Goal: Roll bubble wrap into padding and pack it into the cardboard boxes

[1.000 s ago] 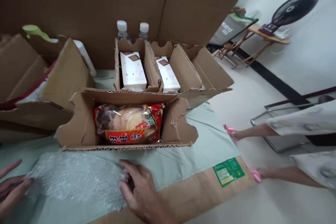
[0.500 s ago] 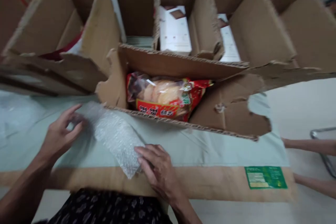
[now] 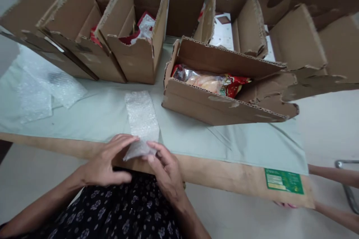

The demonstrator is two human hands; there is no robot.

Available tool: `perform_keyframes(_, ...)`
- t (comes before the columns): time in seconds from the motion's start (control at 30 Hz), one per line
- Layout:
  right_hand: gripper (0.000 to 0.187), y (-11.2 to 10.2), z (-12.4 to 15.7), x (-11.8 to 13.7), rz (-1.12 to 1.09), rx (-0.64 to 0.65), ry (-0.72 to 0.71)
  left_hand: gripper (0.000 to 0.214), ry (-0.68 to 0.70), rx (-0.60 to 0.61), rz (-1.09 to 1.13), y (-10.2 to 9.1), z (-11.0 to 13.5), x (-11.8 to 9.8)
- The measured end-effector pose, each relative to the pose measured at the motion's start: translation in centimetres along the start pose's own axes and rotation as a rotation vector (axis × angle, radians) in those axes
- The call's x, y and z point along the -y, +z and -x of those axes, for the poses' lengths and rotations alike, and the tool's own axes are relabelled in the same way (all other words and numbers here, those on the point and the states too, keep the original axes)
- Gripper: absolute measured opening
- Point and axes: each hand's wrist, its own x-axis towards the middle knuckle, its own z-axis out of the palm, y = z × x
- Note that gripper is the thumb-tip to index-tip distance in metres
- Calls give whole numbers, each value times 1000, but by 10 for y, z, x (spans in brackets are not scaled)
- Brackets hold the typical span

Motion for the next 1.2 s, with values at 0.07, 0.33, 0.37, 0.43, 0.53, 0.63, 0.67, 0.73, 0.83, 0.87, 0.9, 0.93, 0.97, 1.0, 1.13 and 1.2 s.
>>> perform_keyframes(0.07,50,1,-6,0,37,-34,-60,46,-107,-199,-37,11,-7,7)
perform_keyframes(0.33,39,-17,-37,-14,1048,-52,-615,53,-234,-263,-289,15,-47,39)
perform_keyframes(0.37,40,-17,-44,-16,1147,-7,-661,54,-224,-276,-319,14,-47,40)
perform_keyframes(0.43,35,-16,-57,-18,1266,41,-714,53,-176,-345,-379,15,-43,38)
perform_keyframes(0.53,18,-13,-64,-16,1276,18,-737,46,-11,-472,-453,16,-27,26)
perform_keyframes(0.63,21,-11,-59,-10,1166,90,-731,41,162,-407,-443,21,-9,12)
perform_keyframes(0.67,22,-11,-57,-8,1114,136,-713,36,191,-367,-430,23,-6,9)
perform_keyframes(0.73,24,-10,-56,-5,1011,193,-647,24,195,-338,-397,26,-5,10)
perform_keyframes(0.83,23,-11,-57,-3,904,99,-586,20,111,-363,-314,27,-15,20)
perform_keyframes(0.87,23,-12,-56,-3,889,33,-609,20,78,-367,-287,26,-20,25)
perform_keyframes(0.9,23,-14,-56,-4,892,-28,-646,21,47,-364,-270,25,-25,29)
perform_keyframes(0.93,24,-15,-55,-5,915,-68,-690,21,24,-358,-270,24,-29,32)
perform_keyframes(0.97,23,-15,-54,-7,958,-77,-730,21,10,-352,-284,23,-32,34)
perform_keyframes(1.0,22,-16,-55,-10,1011,-58,-759,22,4,-350,-306,23,-34,36)
perform_keyframes(1.13,21,-15,-65,-20,1105,66,-772,26,59,-453,-394,21,-30,31)
perform_keyframes(1.2,21,-14,-68,-22,1029,67,-723,29,125,-457,-417,20,-22,25)
